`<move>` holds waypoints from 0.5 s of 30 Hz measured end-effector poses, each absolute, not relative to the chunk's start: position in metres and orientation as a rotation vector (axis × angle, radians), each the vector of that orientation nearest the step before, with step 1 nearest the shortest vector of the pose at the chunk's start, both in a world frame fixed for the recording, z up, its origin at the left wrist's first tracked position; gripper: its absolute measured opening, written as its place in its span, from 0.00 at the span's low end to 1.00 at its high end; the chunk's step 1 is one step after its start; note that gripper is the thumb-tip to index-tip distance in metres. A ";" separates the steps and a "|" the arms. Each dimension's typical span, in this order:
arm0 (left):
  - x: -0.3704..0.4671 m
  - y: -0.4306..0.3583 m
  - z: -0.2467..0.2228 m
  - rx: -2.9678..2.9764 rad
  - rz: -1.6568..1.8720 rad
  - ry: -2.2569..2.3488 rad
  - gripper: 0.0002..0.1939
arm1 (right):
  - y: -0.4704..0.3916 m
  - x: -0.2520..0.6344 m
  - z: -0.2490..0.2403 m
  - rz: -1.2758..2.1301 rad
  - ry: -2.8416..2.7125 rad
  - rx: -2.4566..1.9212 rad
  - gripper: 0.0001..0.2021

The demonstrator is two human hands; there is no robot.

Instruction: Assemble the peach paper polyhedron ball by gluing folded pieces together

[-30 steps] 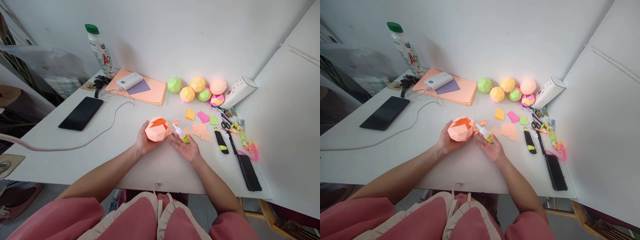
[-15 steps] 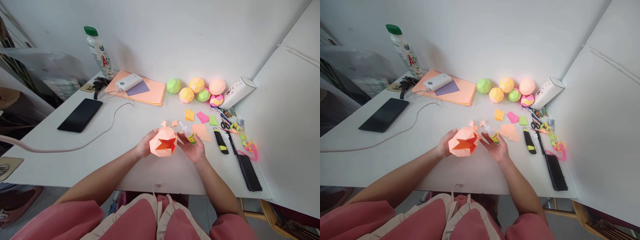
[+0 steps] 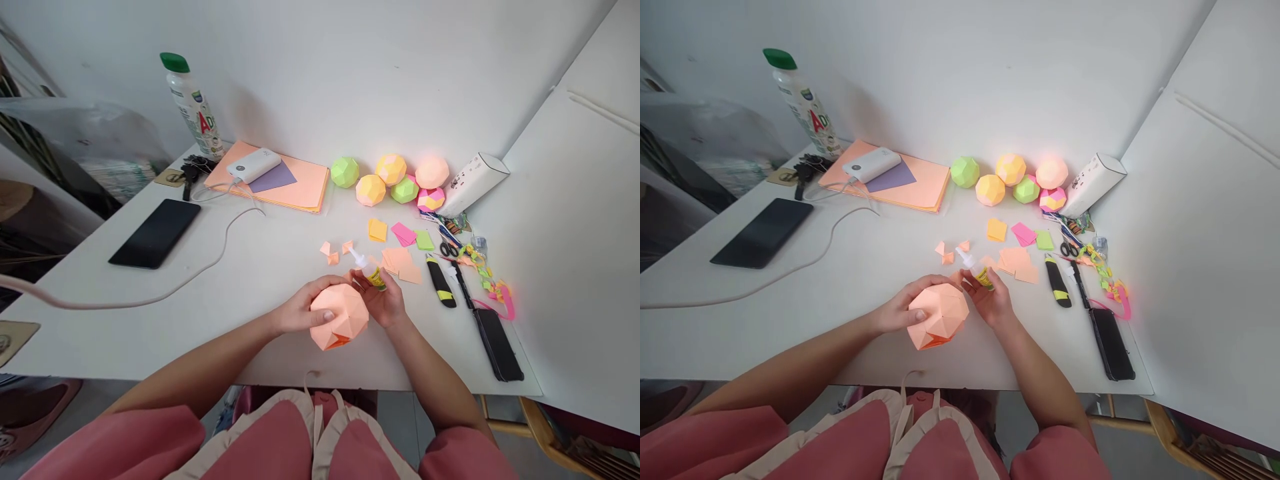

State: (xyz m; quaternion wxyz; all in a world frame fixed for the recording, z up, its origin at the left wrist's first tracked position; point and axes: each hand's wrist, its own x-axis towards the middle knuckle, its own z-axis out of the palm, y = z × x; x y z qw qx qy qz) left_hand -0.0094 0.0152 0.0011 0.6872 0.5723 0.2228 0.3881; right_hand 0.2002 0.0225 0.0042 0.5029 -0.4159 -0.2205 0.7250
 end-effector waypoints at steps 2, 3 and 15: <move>-0.009 0.015 0.001 1.329 0.877 0.482 0.27 | 0.023 0.202 0.003 1.735 -0.532 -1.013 0.15; -0.009 0.016 0.000 1.343 0.877 0.472 0.26 | 0.023 0.203 0.003 1.727 -0.535 -1.016 0.15; -0.010 0.016 -0.002 1.294 0.860 0.452 0.27 | 0.022 0.202 0.005 1.694 -0.537 -1.011 0.13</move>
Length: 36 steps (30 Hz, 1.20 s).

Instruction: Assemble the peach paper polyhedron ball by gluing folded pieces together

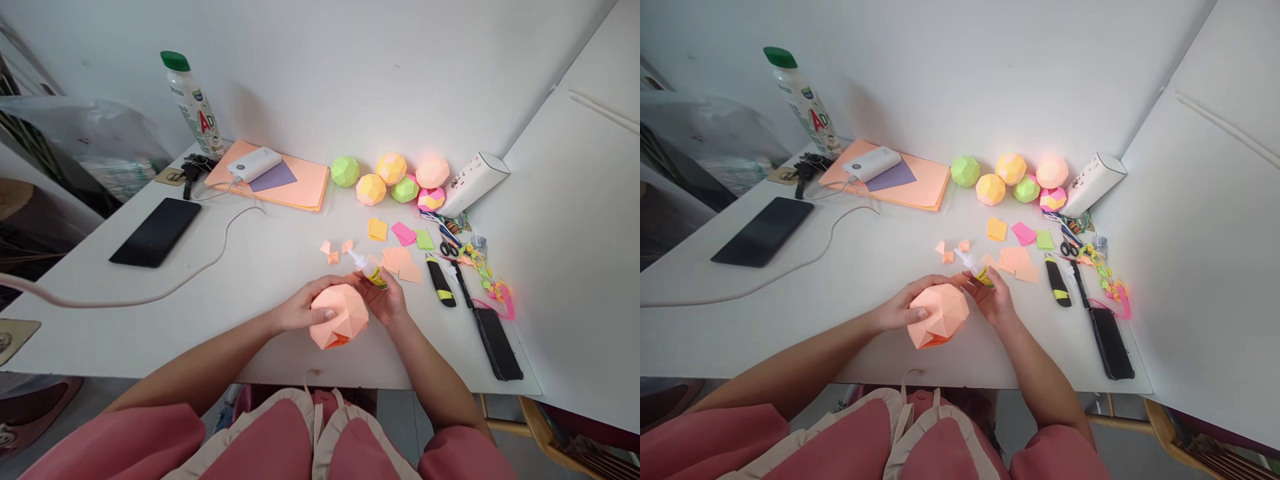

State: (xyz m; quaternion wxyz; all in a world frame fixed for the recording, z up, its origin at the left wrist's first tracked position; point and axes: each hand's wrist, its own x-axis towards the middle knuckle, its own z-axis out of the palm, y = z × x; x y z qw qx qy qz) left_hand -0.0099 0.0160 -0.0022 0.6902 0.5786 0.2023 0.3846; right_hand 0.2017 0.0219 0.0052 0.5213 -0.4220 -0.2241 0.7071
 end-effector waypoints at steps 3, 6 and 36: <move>-0.010 0.017 -0.009 1.176 0.865 0.413 0.28 | 0.021 0.201 0.006 1.688 -0.523 -0.997 0.12; -0.008 0.020 -0.014 1.080 0.921 0.358 0.28 | 0.021 0.199 0.006 1.674 -0.501 -0.989 0.12; -0.011 0.025 -0.010 1.547 0.844 0.446 0.31 | 0.022 0.211 0.019 1.648 -0.540 -0.913 0.14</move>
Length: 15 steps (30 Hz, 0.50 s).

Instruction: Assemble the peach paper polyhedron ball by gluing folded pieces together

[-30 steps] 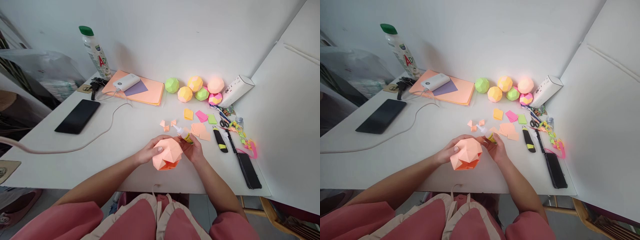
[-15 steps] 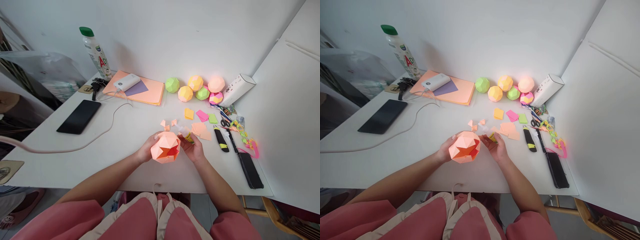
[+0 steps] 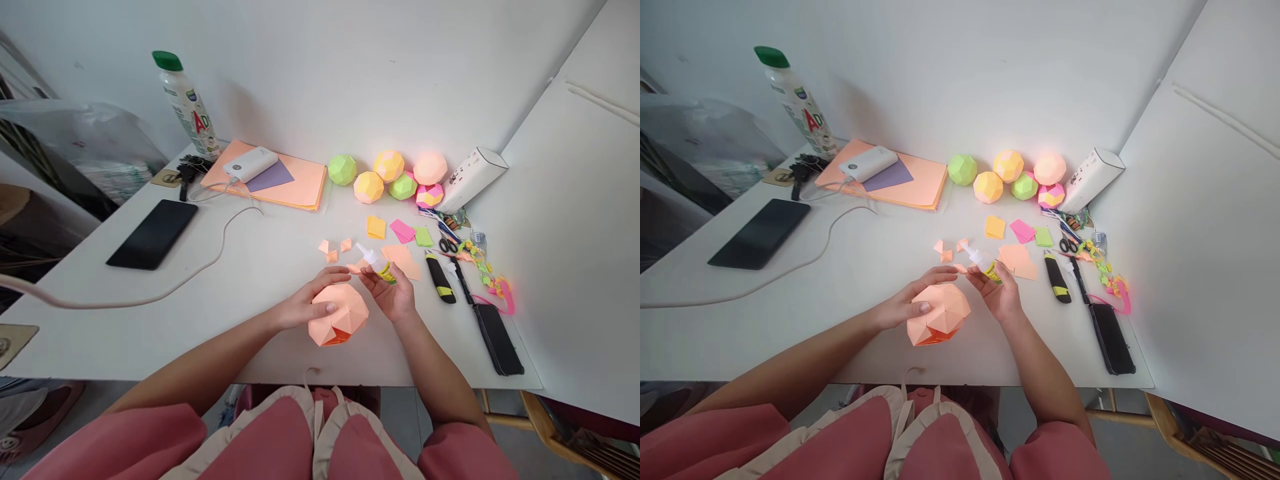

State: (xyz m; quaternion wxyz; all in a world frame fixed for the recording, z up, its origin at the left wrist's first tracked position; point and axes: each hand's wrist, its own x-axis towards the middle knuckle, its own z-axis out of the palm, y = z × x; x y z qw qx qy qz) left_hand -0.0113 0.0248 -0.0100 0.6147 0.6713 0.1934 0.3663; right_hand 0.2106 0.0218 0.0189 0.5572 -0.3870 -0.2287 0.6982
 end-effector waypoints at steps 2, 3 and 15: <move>-0.011 0.025 -0.010 1.588 0.842 0.438 0.31 | 0.022 0.211 0.018 1.659 -0.545 -0.921 0.14; -0.011 0.026 -0.009 1.594 0.837 0.448 0.31 | 0.022 0.211 0.018 1.660 -0.555 -0.928 0.14; -0.011 0.022 -0.001 1.458 0.717 0.518 0.34 | 0.021 0.209 0.018 1.629 -0.768 -0.963 0.11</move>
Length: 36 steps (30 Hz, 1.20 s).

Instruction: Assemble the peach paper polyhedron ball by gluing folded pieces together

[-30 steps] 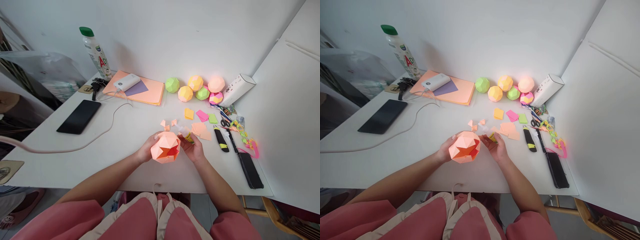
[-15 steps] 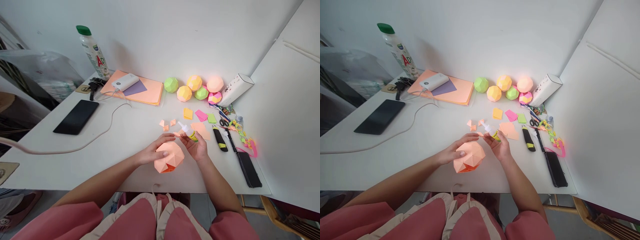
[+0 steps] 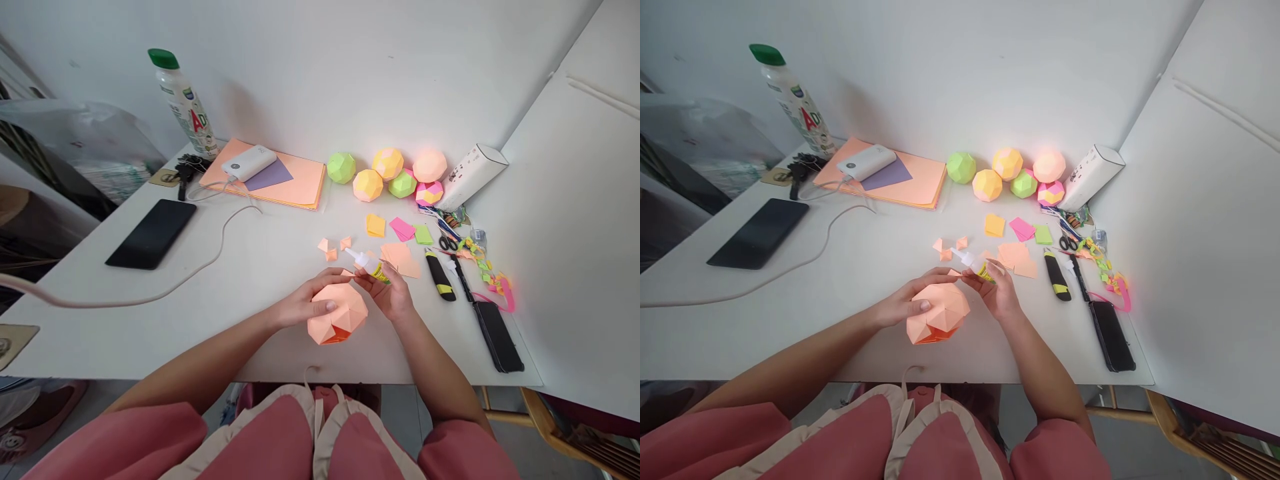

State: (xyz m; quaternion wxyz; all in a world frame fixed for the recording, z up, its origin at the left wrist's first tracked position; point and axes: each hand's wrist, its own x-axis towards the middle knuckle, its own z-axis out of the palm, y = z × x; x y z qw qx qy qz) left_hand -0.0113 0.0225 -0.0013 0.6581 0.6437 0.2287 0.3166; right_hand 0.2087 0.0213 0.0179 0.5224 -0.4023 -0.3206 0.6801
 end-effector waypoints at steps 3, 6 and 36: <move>-0.011 0.021 0.002 1.490 0.708 0.551 0.35 | 0.021 0.209 0.016 1.546 -0.809 -0.993 0.12; -0.012 0.020 0.002 1.506 0.654 0.619 0.37 | 0.020 0.212 0.015 1.291 -0.905 -1.059 0.16; -0.009 0.017 -0.005 1.584 0.551 0.583 0.36 | 0.004 0.206 0.019 0.842 -1.352 -1.018 0.13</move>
